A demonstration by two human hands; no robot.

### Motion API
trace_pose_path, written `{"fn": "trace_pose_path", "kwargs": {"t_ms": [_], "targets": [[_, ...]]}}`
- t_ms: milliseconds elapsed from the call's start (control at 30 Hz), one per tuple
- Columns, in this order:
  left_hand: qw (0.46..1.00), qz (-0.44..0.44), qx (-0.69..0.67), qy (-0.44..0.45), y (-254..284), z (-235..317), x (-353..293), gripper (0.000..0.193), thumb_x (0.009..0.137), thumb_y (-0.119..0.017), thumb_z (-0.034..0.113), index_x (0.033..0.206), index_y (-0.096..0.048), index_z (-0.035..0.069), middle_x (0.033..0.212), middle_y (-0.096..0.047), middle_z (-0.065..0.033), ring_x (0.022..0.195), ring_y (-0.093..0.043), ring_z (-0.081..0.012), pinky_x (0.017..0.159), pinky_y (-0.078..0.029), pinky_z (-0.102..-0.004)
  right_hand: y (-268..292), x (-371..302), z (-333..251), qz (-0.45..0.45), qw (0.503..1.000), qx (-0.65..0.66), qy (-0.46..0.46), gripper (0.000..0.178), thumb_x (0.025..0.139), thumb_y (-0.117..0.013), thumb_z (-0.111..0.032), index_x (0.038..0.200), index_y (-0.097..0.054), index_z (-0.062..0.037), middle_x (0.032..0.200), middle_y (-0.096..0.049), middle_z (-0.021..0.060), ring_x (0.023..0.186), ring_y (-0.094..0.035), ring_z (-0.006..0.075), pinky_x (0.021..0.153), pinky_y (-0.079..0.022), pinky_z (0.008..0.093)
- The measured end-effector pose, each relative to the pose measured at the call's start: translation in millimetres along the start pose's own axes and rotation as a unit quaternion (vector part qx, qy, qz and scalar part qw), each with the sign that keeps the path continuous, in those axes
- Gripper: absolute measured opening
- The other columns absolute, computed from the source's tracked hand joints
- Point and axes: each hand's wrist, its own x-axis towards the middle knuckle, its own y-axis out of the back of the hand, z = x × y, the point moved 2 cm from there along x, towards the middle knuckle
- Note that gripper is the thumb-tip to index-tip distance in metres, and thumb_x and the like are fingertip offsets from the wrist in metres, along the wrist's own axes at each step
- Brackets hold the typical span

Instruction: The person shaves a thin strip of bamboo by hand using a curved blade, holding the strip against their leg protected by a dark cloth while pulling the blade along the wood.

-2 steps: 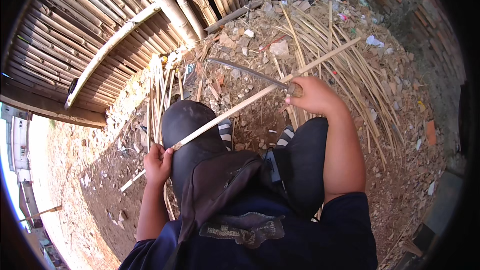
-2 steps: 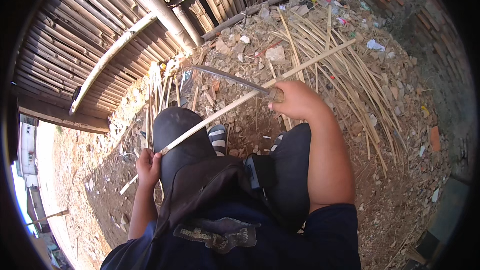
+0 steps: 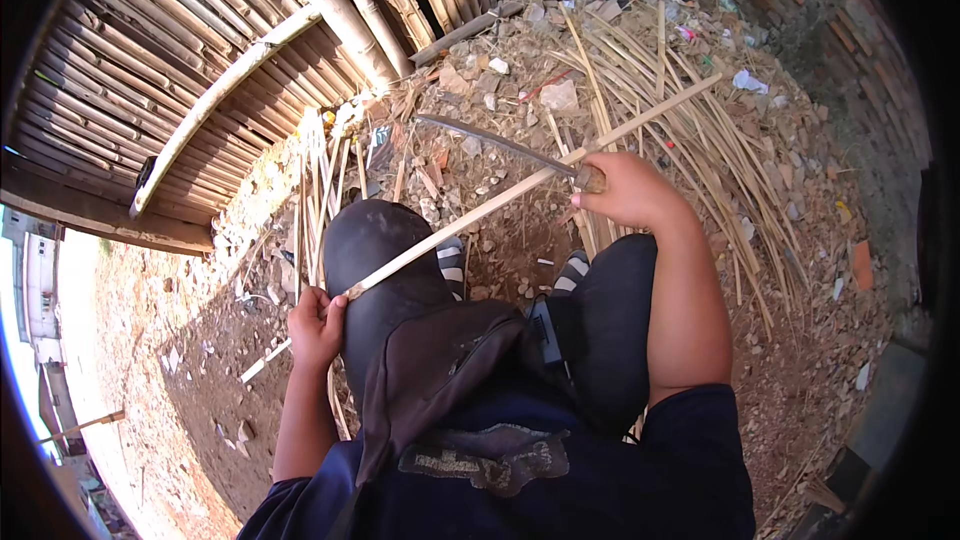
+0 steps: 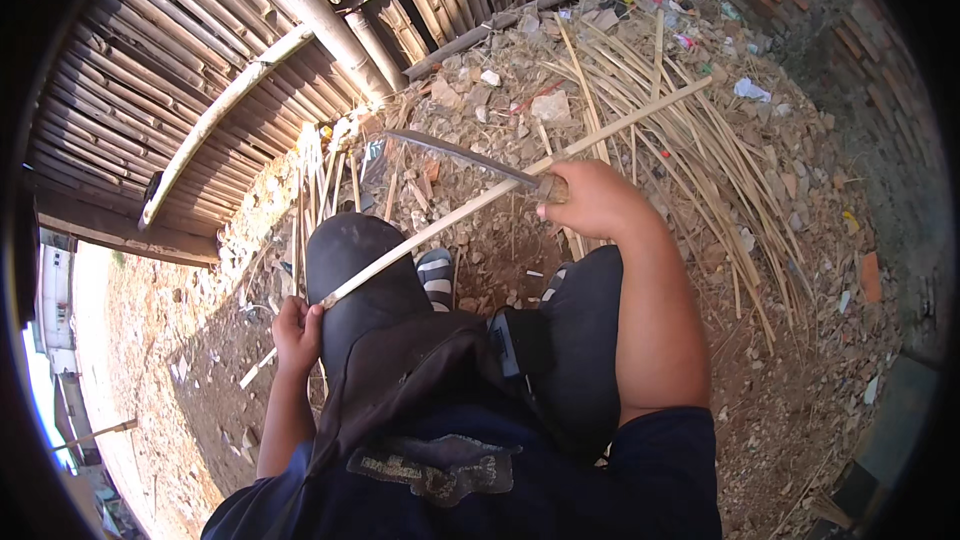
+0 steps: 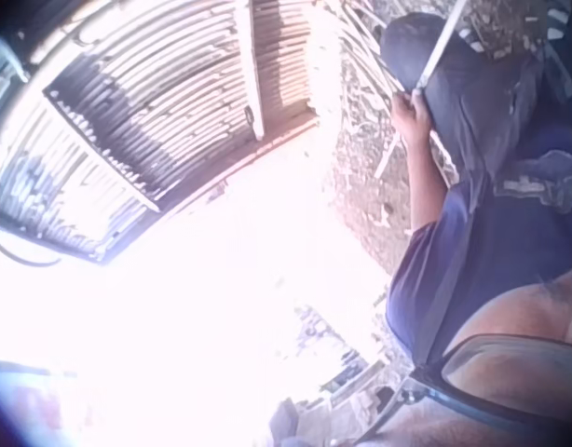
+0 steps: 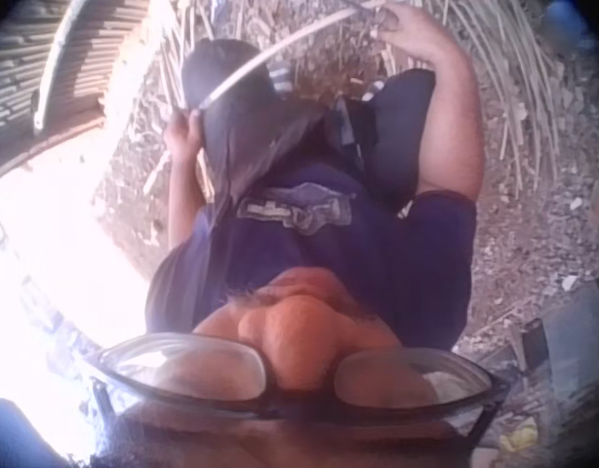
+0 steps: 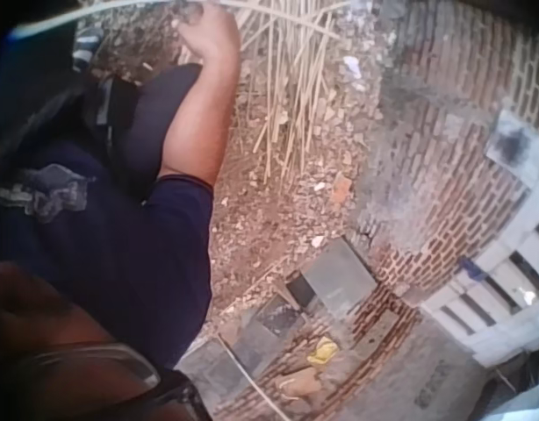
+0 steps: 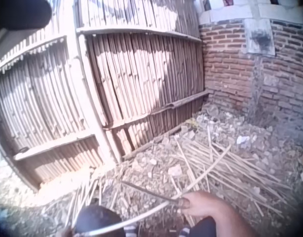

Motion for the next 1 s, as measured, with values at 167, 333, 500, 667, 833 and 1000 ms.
{"fn": "trace_pose_path", "kwargs": {"t_ms": [167, 333, 500, 667, 833, 1000], "targets": [[1.000, -0.003, 0.007, 0.001, -1, -2, 1, 0.033, 0.091, -0.075, 0.023, 0.078, -0.051, 0.004, 0.056, -0.048, -0.0092, 0.050, -0.047, -0.0208, 0.051, -0.039, -0.0362, -2, 0, 6, 0.007, 1.000, 0.010, 0.012, 0.058, 0.080, -0.083, -0.033, 0.123, -0.065, 0.0028, 0.111, -0.070, 0.0276, 0.106, -0.068, 0.0397, 0.093, -0.051, 0.0439], [1.000, -0.001, -0.004, -0.007, -2, -7, 0, 0.034, 0.091, -0.075, 0.024, 0.078, -0.051, 0.005, 0.056, -0.048, -0.0089, 0.050, -0.047, -0.0214, 0.051, -0.039, -0.0364, -4, 2, 4, 0.000, 1.000, 0.023, 0.002, 0.057, 0.080, -0.083, -0.031, 0.121, -0.065, 0.0039, 0.107, -0.070, 0.0266, 0.102, -0.068, 0.0397, 0.090, -0.051, 0.0434], [1.000, -0.005, -0.002, -0.003, -1, -4, 0, 0.034, 0.091, -0.075, 0.024, 0.078, -0.051, 0.005, 0.057, -0.048, -0.0088, 0.050, -0.047, -0.0216, 0.052, -0.039, -0.0363, -4, 3, 8, 0.008, 1.000, 0.021, 0.022, 0.056, 0.080, -0.082, -0.030, 0.121, -0.065, 0.0043, 0.109, -0.070, 0.0268, 0.104, -0.068, 0.0396, 0.091, -0.051, 0.0423], [1.000, -0.003, 0.002, -0.002, -2, -5, 0, 0.034, 0.091, -0.076, 0.025, 0.079, -0.051, 0.005, 0.057, -0.049, -0.0084, 0.051, -0.047, -0.0208, 0.052, -0.039, -0.0359, -8, 3, 11, 0.036, 0.998, 0.021, 0.039, 0.049, 0.079, -0.081, -0.031, 0.115, -0.067, -0.0017, 0.102, -0.071, 0.0240, 0.099, -0.068, 0.0411, 0.086, -0.053, 0.0455], [1.000, -0.010, -0.009, 0.011, -1, -5, 0, 0.036, 0.091, -0.076, 0.026, 0.078, -0.051, 0.005, 0.057, -0.048, -0.0078, 0.051, -0.045, -0.0198, 0.052, -0.039, -0.0350, -6, 4, 11, 0.037, 0.998, 0.022, 0.040, 0.049, 0.079, -0.081, -0.032, 0.115, -0.067, -0.0016, 0.102, -0.070, 0.0246, 0.100, -0.068, 0.0415, 0.087, -0.053, 0.0463], [1.000, -0.004, -0.004, 0.013, -3, -9, 0, 0.035, 0.091, -0.076, 0.026, 0.078, -0.051, 0.005, 0.056, -0.048, -0.0071, 0.050, -0.045, -0.0191, 0.051, -0.039, -0.0346, 2, 1, -3, -0.003, 1.000, 0.015, 0.005, 0.058, 0.081, -0.081, -0.030, 0.125, -0.064, 0.0042, 0.115, -0.069, 0.0265, 0.111, -0.067, 0.0385, 0.096, -0.050, 0.0417]]}}
